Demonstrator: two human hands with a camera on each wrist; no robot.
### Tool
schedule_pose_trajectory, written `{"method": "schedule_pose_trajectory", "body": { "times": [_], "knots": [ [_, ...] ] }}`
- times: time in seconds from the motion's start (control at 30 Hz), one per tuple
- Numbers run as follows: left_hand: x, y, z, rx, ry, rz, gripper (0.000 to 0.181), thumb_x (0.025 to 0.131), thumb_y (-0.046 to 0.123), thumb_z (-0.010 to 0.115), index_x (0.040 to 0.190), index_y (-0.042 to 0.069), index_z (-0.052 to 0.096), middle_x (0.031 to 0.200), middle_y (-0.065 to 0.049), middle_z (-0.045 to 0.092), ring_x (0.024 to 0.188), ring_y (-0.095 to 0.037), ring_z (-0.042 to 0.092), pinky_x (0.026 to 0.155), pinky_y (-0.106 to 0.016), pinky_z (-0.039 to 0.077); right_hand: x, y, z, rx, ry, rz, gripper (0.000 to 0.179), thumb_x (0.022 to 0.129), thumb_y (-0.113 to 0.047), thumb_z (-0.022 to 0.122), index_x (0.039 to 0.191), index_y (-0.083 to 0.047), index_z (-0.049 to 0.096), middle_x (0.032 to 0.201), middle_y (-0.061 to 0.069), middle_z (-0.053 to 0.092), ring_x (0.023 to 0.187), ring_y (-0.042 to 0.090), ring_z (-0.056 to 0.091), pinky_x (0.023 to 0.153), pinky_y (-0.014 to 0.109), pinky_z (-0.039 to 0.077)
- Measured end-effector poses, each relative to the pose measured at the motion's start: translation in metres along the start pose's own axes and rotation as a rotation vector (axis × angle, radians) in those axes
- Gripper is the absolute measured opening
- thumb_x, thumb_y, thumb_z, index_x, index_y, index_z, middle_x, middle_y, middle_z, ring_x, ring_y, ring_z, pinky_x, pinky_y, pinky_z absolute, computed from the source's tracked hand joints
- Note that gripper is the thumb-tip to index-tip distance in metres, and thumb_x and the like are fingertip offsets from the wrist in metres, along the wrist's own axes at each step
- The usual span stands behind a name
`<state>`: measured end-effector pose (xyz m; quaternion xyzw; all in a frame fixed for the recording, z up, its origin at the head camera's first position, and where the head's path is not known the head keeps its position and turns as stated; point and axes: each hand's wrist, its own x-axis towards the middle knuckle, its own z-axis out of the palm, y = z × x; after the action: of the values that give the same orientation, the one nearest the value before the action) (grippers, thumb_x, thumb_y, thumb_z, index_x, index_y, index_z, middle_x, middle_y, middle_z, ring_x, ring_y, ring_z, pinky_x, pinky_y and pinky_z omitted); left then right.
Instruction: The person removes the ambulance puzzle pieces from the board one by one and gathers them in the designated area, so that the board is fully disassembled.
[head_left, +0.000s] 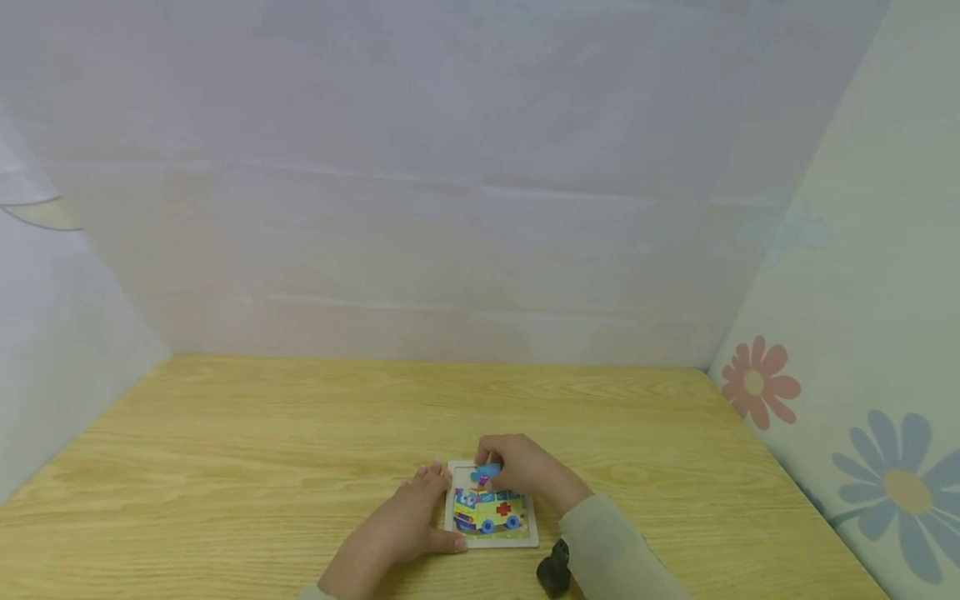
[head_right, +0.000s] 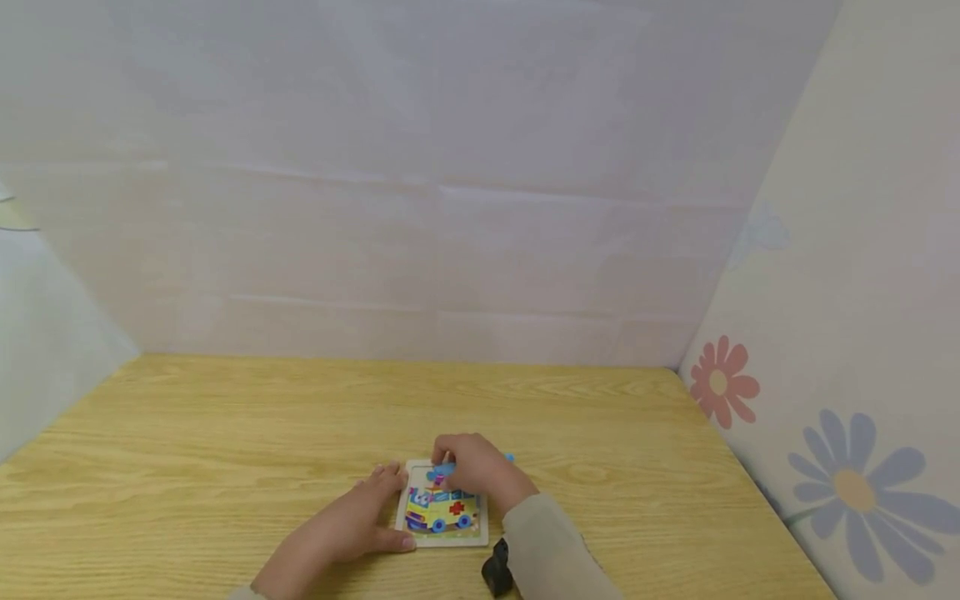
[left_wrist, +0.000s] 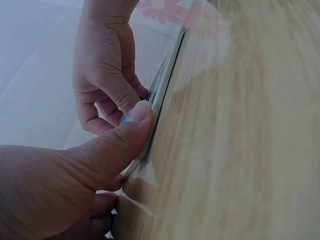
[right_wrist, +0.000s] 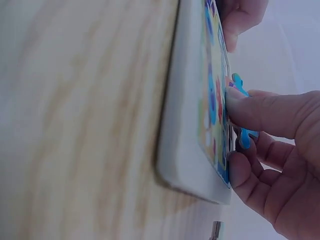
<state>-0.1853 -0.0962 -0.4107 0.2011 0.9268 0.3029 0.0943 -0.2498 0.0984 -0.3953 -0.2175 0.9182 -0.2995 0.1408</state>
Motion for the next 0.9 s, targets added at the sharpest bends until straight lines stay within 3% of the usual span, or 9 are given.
{"method": "schedule_pose_trajectory", "body": {
  "times": [0.23,0.6,0.73,0.9],
  "knots": [
    [-0.001,0.001,0.000,-0.014,-0.002,-0.003,0.092,0.068,0.042,0.077,0.135,-0.007,0.039,0.146,-0.029,0.026,0.134,-0.049,0.020,0.105,-0.065,0.019,-0.002,-0.002,0.000,0.013,0.022,-0.021,0.020,0.075,0.001,0.073,0.087,-0.012,0.063,0.080,-0.001,0.059,0.071,0.012,0.050,0.065,0.026,0.047],
    [-0.002,0.001,0.000,-0.021,-0.009,-0.010,0.091,0.068,0.043,0.076,0.136,-0.006,0.039,0.147,-0.027,0.026,0.135,-0.047,0.019,0.105,-0.065,0.019,-0.003,0.006,0.011,0.046,0.113,-0.007,0.020,0.076,-0.005,0.073,0.092,-0.016,0.067,0.084,-0.007,0.060,0.074,0.010,0.049,0.067,0.026,0.047],
    [-0.002,0.000,0.000,-0.024,-0.012,-0.013,0.091,0.068,0.043,0.076,0.135,-0.006,0.039,0.147,-0.027,0.026,0.135,-0.047,0.019,0.106,-0.065,0.018,-0.005,0.010,0.014,0.098,0.128,-0.004,0.022,0.080,-0.006,0.069,0.100,-0.014,0.070,0.096,-0.002,0.065,0.082,0.013,0.052,0.075,0.032,0.049],
    [-0.001,0.000,0.000,-0.016,-0.007,-0.007,0.091,0.068,0.043,0.076,0.135,-0.006,0.039,0.146,-0.027,0.026,0.135,-0.047,0.019,0.106,-0.064,0.019,-0.008,0.010,0.012,0.135,0.132,-0.006,0.022,0.087,-0.006,0.061,0.106,-0.013,0.070,0.115,0.007,0.064,0.104,0.024,0.058,0.090,0.045,0.049]
  ]
}}
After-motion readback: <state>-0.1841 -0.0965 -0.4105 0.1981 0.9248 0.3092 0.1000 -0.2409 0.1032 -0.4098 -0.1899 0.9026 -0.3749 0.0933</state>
